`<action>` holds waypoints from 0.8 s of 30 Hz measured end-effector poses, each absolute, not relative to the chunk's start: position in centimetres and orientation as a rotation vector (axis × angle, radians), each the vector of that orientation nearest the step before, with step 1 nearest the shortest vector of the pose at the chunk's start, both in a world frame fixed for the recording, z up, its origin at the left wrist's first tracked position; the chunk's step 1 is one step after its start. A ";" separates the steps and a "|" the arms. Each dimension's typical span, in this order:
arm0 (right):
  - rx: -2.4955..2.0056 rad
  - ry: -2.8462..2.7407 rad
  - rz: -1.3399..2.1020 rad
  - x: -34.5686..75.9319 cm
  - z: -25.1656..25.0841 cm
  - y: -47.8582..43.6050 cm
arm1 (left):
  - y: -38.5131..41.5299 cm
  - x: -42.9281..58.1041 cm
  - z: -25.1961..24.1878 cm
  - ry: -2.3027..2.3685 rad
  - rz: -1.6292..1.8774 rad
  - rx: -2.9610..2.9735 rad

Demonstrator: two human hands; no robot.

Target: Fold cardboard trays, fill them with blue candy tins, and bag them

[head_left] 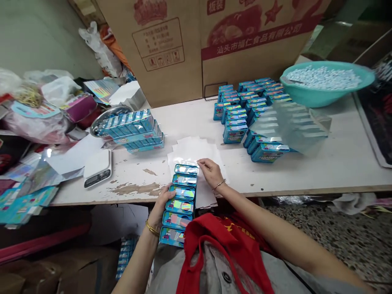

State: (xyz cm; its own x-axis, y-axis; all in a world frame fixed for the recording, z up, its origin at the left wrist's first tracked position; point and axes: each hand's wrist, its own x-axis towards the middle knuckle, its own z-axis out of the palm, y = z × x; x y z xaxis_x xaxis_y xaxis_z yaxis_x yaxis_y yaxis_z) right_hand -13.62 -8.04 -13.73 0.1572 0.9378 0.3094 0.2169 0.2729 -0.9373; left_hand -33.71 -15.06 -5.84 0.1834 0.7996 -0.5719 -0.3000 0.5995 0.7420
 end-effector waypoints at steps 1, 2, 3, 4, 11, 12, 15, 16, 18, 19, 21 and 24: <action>-1.175 -1.343 0.738 -13.6 -13.5 -7.9 | -15.0 -33.6 -5.7 1.133 0.831 0.549; -1.151 -1.375 0.732 -13.5 -13.4 -7.8 | -14.9 -33.5 -5.6 1.132 0.832 0.563; -1.134 -1.411 0.740 -13.4 -13.3 -7.8 | -14.8 -33.4 -5.5 1.132 0.834 0.577; -1.123 -1.445 0.762 -13.2 -13.3 -7.8 | -14.6 -33.3 -5.3 1.133 0.839 0.590; -1.056 -1.549 0.784 -12.0 -13.7 -8.0 | -12.5 -32.4 -4.9 1.140 0.829 0.647; -1.059 -1.563 0.772 -11.8 -13.7 -7.9 | -12.3 -32.2 -5.0 1.145 0.821 0.649; -1.084 -1.586 0.762 -11.3 -13.6 -7.6 | -11.5 -31.4 -5.2 1.134 0.802 0.668; -1.096 -1.578 0.755 -11.2 -13.5 -7.5 | -11.3 -31.1 -5.3 1.123 0.791 0.685; -1.122 -1.554 0.737 -11.0 -13.6 -7.1 | -10.6 -31.0 -5.7 1.121 0.750 0.763; -1.135 -1.544 0.729 -10.9 -13.7 -7.0 | -10.2 -31.2 -5.9 1.155 0.727 0.843; -1.148 -1.545 0.728 -10.9 -14.1 -6.7 | -9.2 -32.0 -6.2 1.310 0.687 1.113; -1.166 -1.595 0.686 -11.3 -14.8 -6.4 | -7.4 -33.9 -6.2 1.489 0.607 1.625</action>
State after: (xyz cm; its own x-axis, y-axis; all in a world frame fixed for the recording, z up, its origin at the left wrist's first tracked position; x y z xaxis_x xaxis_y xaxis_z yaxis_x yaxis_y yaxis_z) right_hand -11.30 -6.37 -14.75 -0.0321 0.9211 0.3881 0.3519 0.3738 -0.8581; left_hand -33.87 -7.41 -6.18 0.1805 0.9670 -0.1795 0.5663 0.0471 0.8229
